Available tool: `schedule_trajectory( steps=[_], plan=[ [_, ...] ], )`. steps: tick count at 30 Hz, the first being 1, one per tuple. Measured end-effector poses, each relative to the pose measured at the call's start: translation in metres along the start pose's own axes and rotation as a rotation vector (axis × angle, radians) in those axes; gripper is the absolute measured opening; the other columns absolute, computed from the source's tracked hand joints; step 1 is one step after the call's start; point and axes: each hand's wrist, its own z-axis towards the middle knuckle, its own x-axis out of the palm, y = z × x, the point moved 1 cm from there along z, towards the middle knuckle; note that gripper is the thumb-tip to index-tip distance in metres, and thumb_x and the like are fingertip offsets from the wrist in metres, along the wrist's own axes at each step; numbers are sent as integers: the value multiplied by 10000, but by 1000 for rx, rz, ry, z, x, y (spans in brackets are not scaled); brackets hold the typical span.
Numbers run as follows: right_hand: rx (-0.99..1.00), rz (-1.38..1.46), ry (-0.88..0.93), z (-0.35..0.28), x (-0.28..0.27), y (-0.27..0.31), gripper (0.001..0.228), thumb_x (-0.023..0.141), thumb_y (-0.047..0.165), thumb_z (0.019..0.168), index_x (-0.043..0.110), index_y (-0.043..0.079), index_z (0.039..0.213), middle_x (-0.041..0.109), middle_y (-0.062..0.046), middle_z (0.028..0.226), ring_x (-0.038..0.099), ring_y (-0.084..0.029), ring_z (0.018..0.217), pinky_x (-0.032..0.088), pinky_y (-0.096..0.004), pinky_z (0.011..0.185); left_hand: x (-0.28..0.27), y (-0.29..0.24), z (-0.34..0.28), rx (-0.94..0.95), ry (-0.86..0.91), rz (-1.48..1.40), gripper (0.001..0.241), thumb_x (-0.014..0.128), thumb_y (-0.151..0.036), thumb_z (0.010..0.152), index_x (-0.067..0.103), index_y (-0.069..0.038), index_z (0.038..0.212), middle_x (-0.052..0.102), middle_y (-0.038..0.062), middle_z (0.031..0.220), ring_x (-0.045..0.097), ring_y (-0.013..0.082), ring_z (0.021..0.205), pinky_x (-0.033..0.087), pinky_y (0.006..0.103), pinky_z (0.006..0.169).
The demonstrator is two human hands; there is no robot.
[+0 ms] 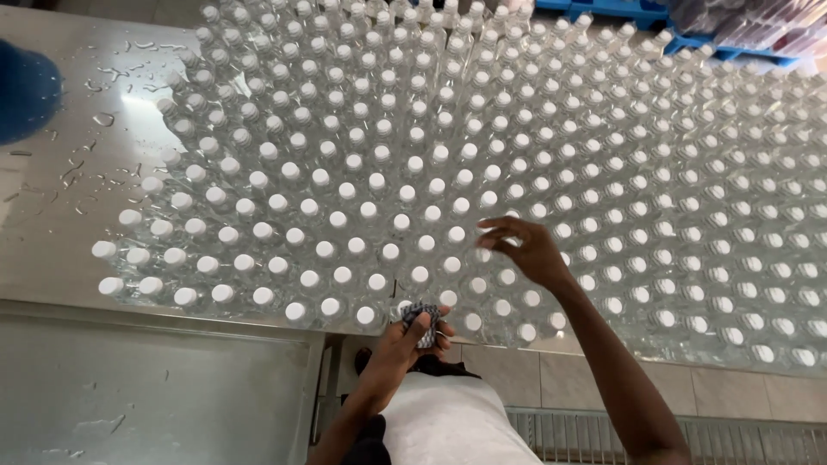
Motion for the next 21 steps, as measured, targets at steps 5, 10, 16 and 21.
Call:
schedule_trajectory(
  steps=[5, 10, 16, 21],
  plan=[
    [-68, 78, -278, 74, -26, -25, 154, 751, 198, 1041, 778, 96, 1152, 844, -39, 1123, 816, -173, 1073, 673, -315, 910, -17, 6, 1, 58, -122, -81, 666, 577, -409, 1041, 615, 65, 1507, 762, 144, 1073, 694, 209, 898, 588, 354, 780],
    [79, -250, -52, 103, -29, -31, 267, 577, 142, 1123, 800, 112, 1268, 821, -58, 1283, 774, -249, 1175, 607, -421, 959, -17, -14, -21, 82, -266, -65, 629, 566, -390, 1035, 682, 44, 1475, 782, 162, 1085, 709, 231, 912, 602, 365, 872],
    [-212, -500, 83, 102, -45, -65, 191, 742, 240, 1030, 800, 178, 1201, 820, -1, 1313, 740, -239, 1186, 305, -486, 1221, -35, -4, -19, 101, -296, -175, 672, 594, -388, 1012, 663, 97, 1472, 758, 203, 1107, 714, 273, 952, 593, 375, 884],
    [-236, -547, 75, 105, -43, -76, 92, 829, 269, 945, 822, 190, 992, 830, 1, 1289, 711, -235, 1233, 265, -457, 1206, -43, 10, -1, 100, -254, -127, 633, 582, -394, 1031, 673, 43, 1480, 788, 158, 1103, 727, 229, 943, 612, 374, 883]
  ],
)
